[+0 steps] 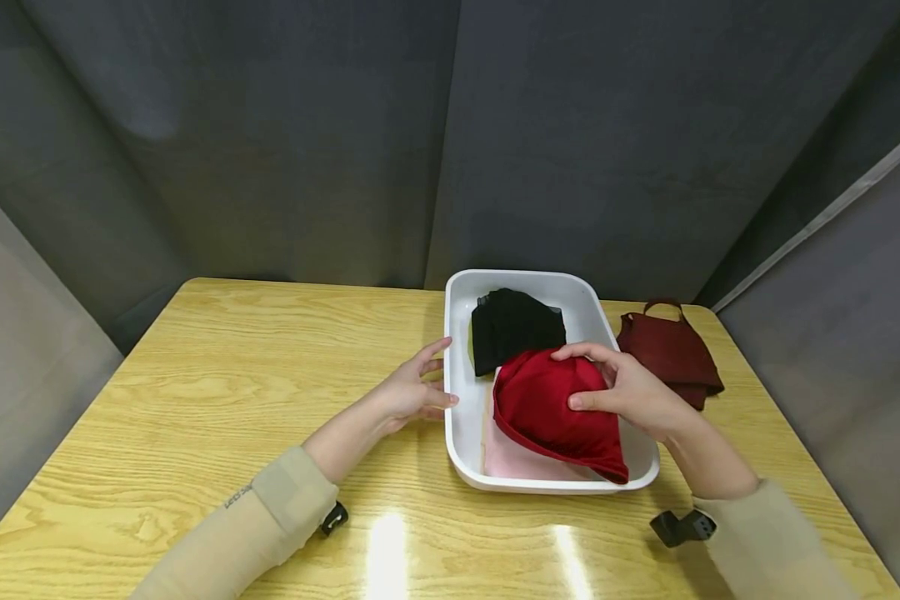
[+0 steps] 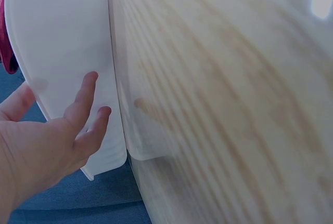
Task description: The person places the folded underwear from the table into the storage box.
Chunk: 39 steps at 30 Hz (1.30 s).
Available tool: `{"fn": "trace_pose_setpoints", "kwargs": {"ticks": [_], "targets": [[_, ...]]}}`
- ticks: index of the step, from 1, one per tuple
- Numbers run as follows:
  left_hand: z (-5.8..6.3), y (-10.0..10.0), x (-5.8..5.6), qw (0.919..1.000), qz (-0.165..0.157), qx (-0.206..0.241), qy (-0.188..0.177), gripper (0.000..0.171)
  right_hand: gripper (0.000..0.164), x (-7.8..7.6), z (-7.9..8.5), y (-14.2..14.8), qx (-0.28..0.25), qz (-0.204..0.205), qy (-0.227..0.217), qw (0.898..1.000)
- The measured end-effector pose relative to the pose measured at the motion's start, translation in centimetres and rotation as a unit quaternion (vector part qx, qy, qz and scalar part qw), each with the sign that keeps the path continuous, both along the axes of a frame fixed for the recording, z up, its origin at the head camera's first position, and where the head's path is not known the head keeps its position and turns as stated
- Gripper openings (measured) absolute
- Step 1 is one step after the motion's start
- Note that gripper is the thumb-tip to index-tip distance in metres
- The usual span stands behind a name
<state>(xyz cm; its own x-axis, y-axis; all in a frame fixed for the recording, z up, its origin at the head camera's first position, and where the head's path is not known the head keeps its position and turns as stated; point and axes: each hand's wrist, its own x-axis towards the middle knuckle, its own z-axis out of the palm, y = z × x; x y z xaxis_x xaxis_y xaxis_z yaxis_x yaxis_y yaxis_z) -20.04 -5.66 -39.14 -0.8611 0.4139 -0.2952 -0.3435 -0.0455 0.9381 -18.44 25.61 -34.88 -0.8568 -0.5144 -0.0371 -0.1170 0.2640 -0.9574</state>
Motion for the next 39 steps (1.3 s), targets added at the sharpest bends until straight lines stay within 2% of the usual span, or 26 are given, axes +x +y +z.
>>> {"fn": "trace_pose_setpoints", "kwargs": {"ticks": [6, 11, 23, 30, 39], "targets": [[0.0, 0.0, 0.0, 1.0000, -0.002, 0.000, 0.002, 0.087, 0.051, -0.6, -0.7, -0.6, 0.009, 0.036, -0.028, 0.999], [0.0, 0.0, 0.0, 1.0000, -0.002, -0.001, 0.003, 0.087, 0.050, -1.0, -1.3, -0.8, 0.027, 0.042, -0.035, 0.998], [0.1, 0.0, 0.1, 1.0000, 0.000, -0.004, 0.004, 0.087, 0.048, -2.0, -2.1, -0.8, 0.006, 0.075, -0.067, 0.995], [0.2, 0.0, 0.1, 1.0000, -0.002, 0.001, 0.001, 0.087, 0.052, -2.2, -2.4, -1.0, 0.031, 0.075, -0.057, 0.995], [0.2, 0.0, 0.0, 1.0000, -0.004, 0.000, 0.003, 0.087, 0.054, -2.3, -2.2, -1.4, 0.063, 0.097, -0.035, 0.993]]}}
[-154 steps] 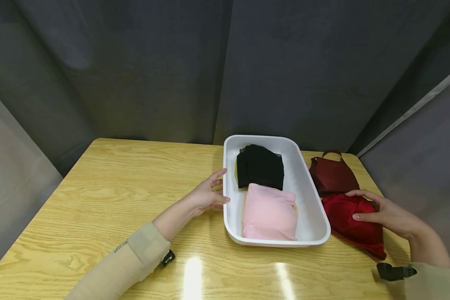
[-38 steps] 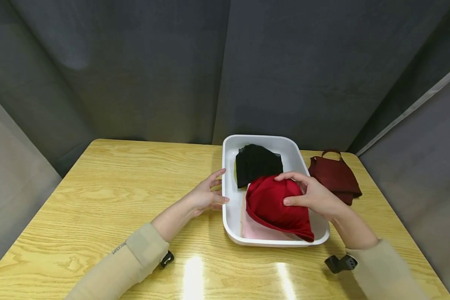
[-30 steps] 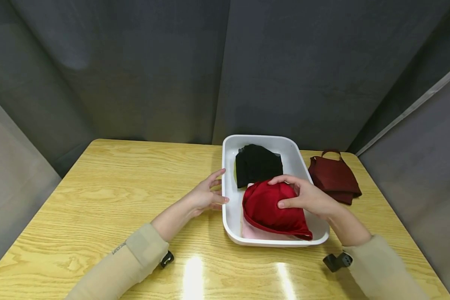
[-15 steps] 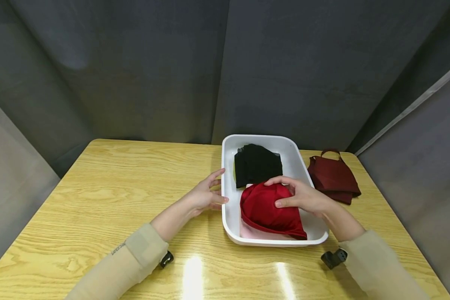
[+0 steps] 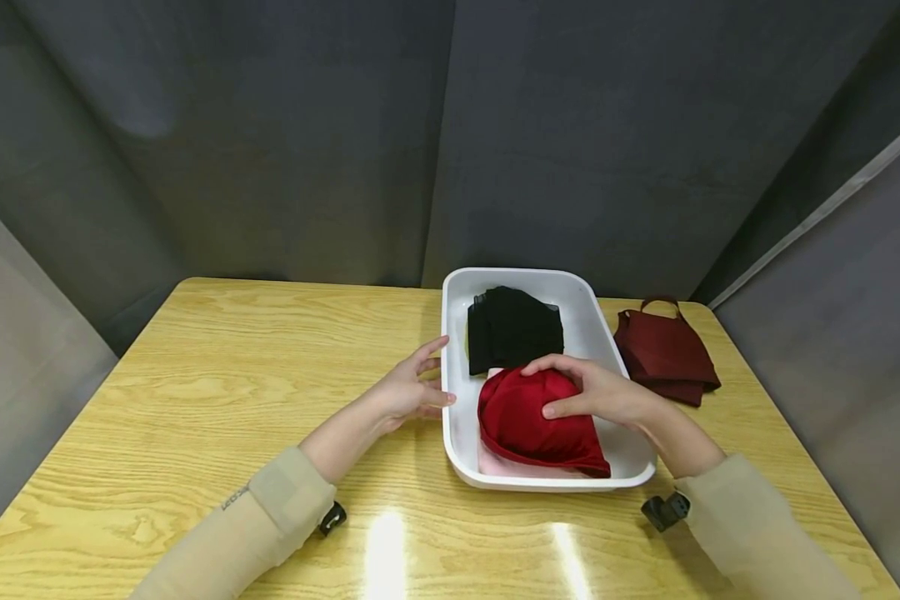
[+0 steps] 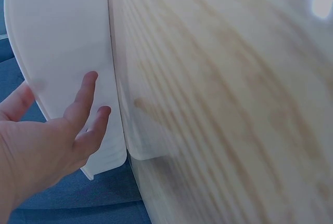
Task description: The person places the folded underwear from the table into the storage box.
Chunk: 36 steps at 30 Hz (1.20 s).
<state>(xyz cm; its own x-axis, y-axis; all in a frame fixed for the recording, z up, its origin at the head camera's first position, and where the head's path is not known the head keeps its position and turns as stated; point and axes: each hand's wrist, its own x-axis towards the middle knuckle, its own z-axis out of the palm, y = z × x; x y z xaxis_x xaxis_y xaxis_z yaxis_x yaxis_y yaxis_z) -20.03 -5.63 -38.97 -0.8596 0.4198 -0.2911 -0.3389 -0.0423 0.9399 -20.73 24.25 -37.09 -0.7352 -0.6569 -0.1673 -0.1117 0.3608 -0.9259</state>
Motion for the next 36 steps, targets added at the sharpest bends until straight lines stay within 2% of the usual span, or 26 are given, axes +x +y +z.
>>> {"fn": "trace_pose_setpoints", "kwargs": {"ticks": [9, 16, 22, 36], "targets": [[0.0, 0.0, 0.1, 1.0000, 0.004, -0.004, 0.005, 0.088, 0.052, -0.2, -0.3, 0.0, 0.032, 0.011, 0.048, 0.998], [0.1, 0.1, 0.2, 1.0000, 0.003, -0.004, 0.006, 0.088, 0.049, -0.2, -0.3, 0.3, 0.073, 0.001, 0.109, 0.991], [0.1, 0.1, 0.0, 1.0000, 0.004, -0.003, -0.002, 0.088, 0.052, 0.0, 0.1, 0.3, 0.087, 0.002, 0.118, 0.989], [-0.1, 0.1, 0.0, 1.0000, 0.003, 0.002, -0.003, 0.088, 0.060, 0.7, 0.9, 0.9, 0.068, -0.009, 0.126, 0.990]]}}
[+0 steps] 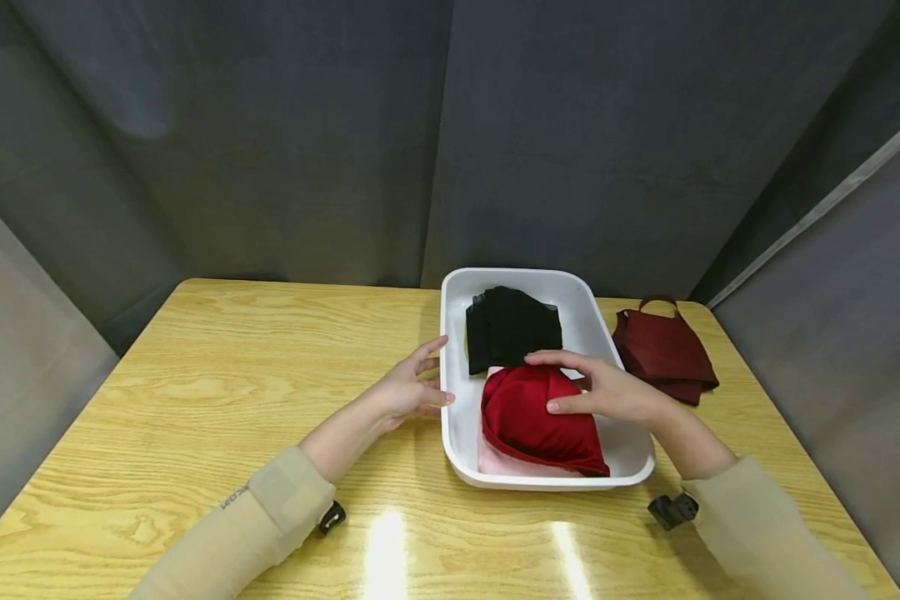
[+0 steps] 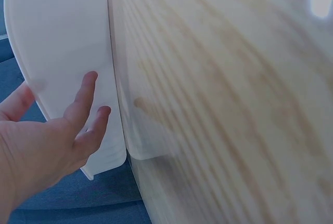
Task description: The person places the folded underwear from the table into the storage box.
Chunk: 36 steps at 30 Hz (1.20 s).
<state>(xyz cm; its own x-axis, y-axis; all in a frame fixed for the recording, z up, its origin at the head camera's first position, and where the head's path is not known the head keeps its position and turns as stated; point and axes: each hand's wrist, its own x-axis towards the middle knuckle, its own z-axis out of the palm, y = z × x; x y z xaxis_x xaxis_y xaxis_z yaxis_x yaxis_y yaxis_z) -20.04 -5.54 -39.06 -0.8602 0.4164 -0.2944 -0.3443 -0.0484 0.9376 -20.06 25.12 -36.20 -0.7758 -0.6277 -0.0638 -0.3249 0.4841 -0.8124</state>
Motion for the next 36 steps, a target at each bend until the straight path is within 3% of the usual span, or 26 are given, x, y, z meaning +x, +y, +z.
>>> {"fn": "trace_pose_setpoints", "kwargs": {"ticks": [10, 20, 28, 36], "targets": [[0.0, 0.0, 0.0, 1.0000, 0.002, -0.003, -0.001, 0.088, 0.062, 0.3, 1.0, 0.2, -0.036, -0.007, 0.016, 0.999], [0.0, 0.0, 0.0, 1.0000, 0.002, -0.002, -0.001, 0.088, 0.063, 1.0, 3.1, 0.6, -0.024, -0.036, 0.046, 0.998], [0.0, 0.0, 0.1, 1.0000, 0.000, -0.004, 0.000, 0.087, 0.061, 1.5, 4.5, 1.0, -0.076, -0.037, 0.065, 0.994], [0.1, 0.0, 0.1, 1.0000, -0.001, -0.006, 0.000, 0.087, 0.057, 2.0, 6.2, 1.4, -0.119, -0.062, 0.106, 0.985]]}}
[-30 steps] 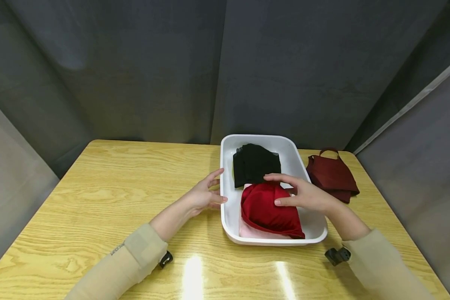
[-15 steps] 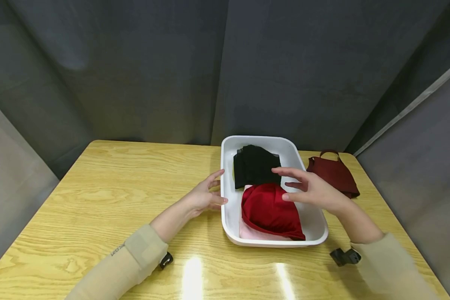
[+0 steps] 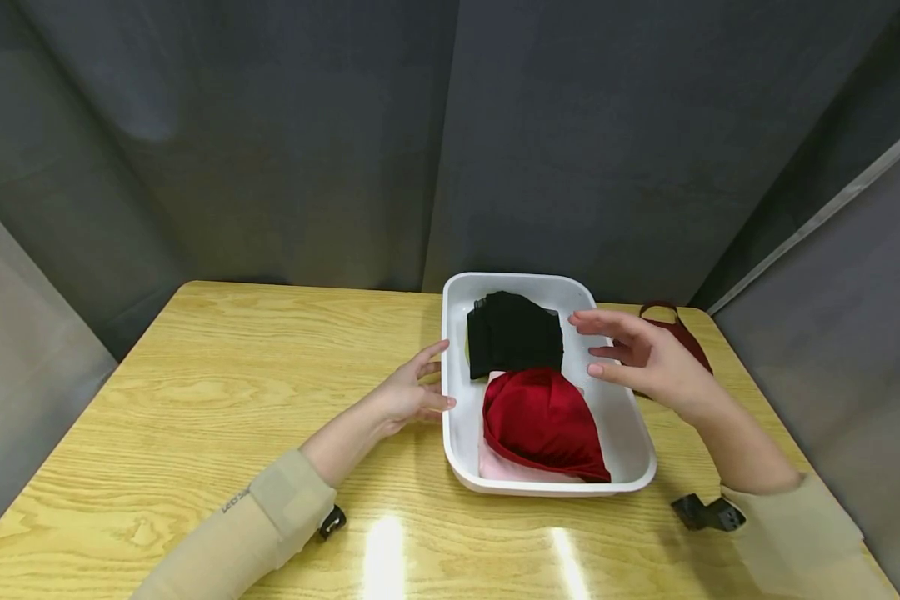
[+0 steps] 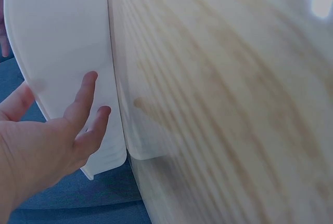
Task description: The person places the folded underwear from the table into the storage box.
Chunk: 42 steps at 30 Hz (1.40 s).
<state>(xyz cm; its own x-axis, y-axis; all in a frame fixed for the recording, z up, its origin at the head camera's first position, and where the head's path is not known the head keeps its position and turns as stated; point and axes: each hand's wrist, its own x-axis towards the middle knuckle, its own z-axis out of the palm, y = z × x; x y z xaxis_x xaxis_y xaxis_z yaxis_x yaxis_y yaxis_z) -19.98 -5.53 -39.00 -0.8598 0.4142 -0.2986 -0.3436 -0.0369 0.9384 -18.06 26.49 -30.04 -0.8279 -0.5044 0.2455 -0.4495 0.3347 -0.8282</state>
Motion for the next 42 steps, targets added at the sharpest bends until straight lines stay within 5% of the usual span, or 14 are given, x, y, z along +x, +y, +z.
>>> {"fn": "trace_pose_setpoints", "kwargs": {"ticks": [10, 25, 42], "targets": [[0.0, 0.0, 0.0, 1.0000, 0.002, 0.000, 0.000, 0.087, 0.056, 0.4, 1.8, 1.2, -0.118, 0.037, 0.003, 0.992], [-0.1, 0.1, -0.1, 1.0000, -0.001, 0.003, -0.001, 0.087, 0.057, 1.1, 2.5, 3.1, -0.121, -0.102, 0.041, 0.987], [-0.1, 0.1, -0.2, 1.0000, 0.000, 0.001, 0.003, 0.087, 0.056, -0.2, 0.5, 5.3, -0.191, -0.147, 0.035, 0.970]]}}
